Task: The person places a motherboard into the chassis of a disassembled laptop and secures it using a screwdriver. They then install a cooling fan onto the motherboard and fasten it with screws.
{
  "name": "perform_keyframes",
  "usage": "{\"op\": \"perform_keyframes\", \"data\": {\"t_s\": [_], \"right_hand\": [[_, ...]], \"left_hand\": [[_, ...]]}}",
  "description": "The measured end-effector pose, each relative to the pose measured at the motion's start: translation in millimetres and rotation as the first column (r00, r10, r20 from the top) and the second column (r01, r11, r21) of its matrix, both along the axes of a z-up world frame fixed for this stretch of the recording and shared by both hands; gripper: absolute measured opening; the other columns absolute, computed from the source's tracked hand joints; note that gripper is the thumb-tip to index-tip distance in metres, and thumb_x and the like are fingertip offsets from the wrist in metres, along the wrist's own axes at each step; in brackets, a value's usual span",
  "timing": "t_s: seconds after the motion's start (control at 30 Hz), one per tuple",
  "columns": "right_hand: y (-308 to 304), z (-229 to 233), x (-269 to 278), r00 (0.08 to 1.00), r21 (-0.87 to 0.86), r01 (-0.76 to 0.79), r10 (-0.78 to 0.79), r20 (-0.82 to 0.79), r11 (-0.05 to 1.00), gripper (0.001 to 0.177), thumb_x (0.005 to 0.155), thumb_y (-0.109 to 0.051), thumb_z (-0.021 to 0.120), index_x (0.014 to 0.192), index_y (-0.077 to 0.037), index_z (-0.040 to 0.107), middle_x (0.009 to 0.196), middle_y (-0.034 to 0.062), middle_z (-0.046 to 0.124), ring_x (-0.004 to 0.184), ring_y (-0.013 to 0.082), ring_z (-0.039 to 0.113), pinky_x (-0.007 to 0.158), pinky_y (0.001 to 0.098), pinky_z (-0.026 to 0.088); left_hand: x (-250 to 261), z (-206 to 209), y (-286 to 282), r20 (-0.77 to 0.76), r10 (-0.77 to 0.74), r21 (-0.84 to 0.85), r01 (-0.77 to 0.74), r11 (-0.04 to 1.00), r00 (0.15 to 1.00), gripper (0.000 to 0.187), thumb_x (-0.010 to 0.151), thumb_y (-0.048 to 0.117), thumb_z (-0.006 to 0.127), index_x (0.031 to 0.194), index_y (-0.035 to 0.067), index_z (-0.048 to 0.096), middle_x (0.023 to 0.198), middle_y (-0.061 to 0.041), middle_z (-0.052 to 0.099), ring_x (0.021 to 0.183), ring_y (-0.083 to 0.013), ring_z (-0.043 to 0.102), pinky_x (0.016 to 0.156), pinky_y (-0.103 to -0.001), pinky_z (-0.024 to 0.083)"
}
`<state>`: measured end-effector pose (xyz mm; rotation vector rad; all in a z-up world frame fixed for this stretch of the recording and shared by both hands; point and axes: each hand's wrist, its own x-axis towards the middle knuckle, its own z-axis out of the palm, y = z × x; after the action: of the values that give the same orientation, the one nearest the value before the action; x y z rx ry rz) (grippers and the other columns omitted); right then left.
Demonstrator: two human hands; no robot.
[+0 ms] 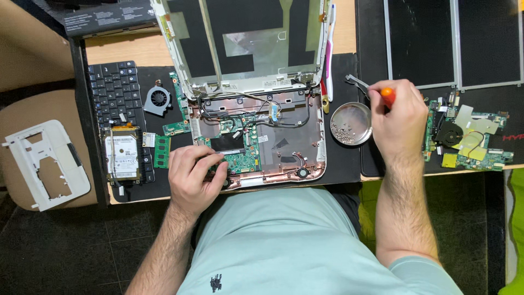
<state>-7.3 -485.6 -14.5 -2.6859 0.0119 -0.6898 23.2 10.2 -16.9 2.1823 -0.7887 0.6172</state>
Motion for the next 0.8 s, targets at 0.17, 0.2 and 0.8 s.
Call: {"op": "perform_keyframes", "data": {"t_s": [0.17, 0.2, 0.8], "right_hand": [[29.7, 26.0, -22.7, 0.997, 0.359, -0.002, -0.027, 0.076, 0.933, 0.025, 0.136, -0.011, 0.079, 0.122, -0.001, 0.061, 0.109, 0.0189, 0.077, 0.093, 0.0296, 0.069, 0.088, 0.045, 0.054], [33.3, 26.9, -26.4, 0.988, 0.546, -0.077, -0.009, 0.152, 0.835, 0.036, 0.143, -0.029, 0.057, 0.118, -0.005, 0.046, 0.105, 0.023, 0.075, 0.097, 0.0336, 0.072, 0.093, 0.0462, 0.054], [30.7, -3.8, -60.8, 0.967, 0.496, -0.197, 0.082, 0.243, 0.846, 0.051, 0.137, -0.052, 0.047, 0.107, -0.011, 0.055, 0.095, 0.0156, 0.079, 0.101, 0.0372, 0.074, 0.109, 0.0499, 0.055]], "left_hand": [[-3.3, 20.9, -0.2, -0.037, -0.036, 0.085, 0.039, 0.996, 0.999, 0.01, 0.111, 0.015, 0.092, 0.114, 0.01, 0.083, 0.115, -0.007, 0.08, 0.104, -0.0329, 0.074, 0.094, -0.048, 0.052], [-3.8, 21.8, -0.1, -0.043, -0.039, 0.086, 0.042, 0.995, 0.998, 0.009, 0.112, 0.014, 0.091, 0.114, 0.01, 0.083, 0.115, -0.007, 0.079, 0.105, -0.0333, 0.074, 0.094, -0.049, 0.052], [-1.8, -1.7, 4.3, -0.028, -0.033, 0.039, 0.034, 0.999, 0.999, 0.008, 0.113, 0.023, 0.094, 0.116, 0.016, 0.093, 0.111, -0.004, 0.083, 0.101, -0.0351, 0.079, 0.093, -0.051, 0.059]]}}
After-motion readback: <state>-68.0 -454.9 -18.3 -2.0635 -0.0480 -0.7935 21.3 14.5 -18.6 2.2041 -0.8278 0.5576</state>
